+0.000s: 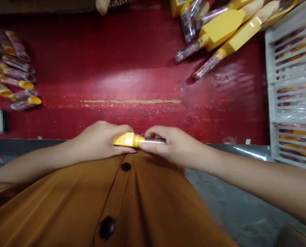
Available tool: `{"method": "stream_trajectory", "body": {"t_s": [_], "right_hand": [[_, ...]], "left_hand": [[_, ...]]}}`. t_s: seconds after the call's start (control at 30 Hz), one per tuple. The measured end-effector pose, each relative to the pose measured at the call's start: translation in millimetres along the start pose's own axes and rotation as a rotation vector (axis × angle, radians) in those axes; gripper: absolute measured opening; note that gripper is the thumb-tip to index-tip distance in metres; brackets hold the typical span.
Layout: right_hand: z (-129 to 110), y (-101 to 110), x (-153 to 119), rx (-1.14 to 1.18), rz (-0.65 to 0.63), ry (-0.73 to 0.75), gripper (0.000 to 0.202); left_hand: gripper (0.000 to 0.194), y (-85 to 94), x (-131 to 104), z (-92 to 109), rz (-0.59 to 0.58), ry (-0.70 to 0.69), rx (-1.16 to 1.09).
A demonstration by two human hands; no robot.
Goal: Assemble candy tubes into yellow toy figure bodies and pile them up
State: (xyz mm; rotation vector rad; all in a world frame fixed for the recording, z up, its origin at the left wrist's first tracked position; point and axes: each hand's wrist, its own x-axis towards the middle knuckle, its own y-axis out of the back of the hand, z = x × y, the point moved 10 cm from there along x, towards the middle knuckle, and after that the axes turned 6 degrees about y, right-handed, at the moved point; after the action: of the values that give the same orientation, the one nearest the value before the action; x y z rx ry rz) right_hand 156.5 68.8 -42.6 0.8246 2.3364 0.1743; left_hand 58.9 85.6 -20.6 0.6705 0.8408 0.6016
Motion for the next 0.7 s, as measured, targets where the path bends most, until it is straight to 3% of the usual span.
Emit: {"method": "stream_trajectory", "body": {"t_s": [0.07,0.13,0.2,0.27,0.33,0.4,0.5,0.57,0.63,0.7], "right_hand": [[-28.3,20.4,-4.1,-0.361,0.185,0.234,0.040],[-40.0,21.4,-6.6,-0.473,0.229,0.314,0.035],[-27.1,10.0,0.5,-0.241,0.105,0.202,0.037],[-5.2,-13.4,5.6,0.153,-0.097,-0.020,0.045],[4.4,-28.5,5.9,0.380,-0.219,-0.157,0.053],[1.6,-13.9,12.0,0.243,-0.130,-0.082,0.051],[-26.7,20.4,11.9,-0.343,0.164,0.222,0.042],[-39.3,22.8,7.3,-0.563,0.257,0.336,0.040],[-33.0,17.8,11.0,-0.451,0.227,0.307,0.039],[-17.0,8.1,19.3,-0.119,0.132,0.193,0.039]], "left_hand": [[0.036,4.8,2.0,-0.1,0.034,-0.020,-0.017],[0.037,4.6,1.6,2.3,0.072,-0.063,0.036],[0.035,2.0,-0.9,6.7,0.114,-0.122,0.135],[0.030,0.4,-4.0,10.8,0.150,-0.171,0.227],[0.025,3.0,-5.5,11.8,0.180,-0.184,0.292],[0.027,8.5,-3.4,6.4,0.183,-0.131,0.305],[0.039,15.4,2.2,-5.6,0.146,-0.028,0.240],[0.042,17.3,5.2,-7.2,0.140,-0.036,0.236],[0.042,16.7,7.0,-5.3,0.157,-0.084,0.270],[0.040,13.7,7.5,-5.1,0.173,-0.106,0.299]]}}
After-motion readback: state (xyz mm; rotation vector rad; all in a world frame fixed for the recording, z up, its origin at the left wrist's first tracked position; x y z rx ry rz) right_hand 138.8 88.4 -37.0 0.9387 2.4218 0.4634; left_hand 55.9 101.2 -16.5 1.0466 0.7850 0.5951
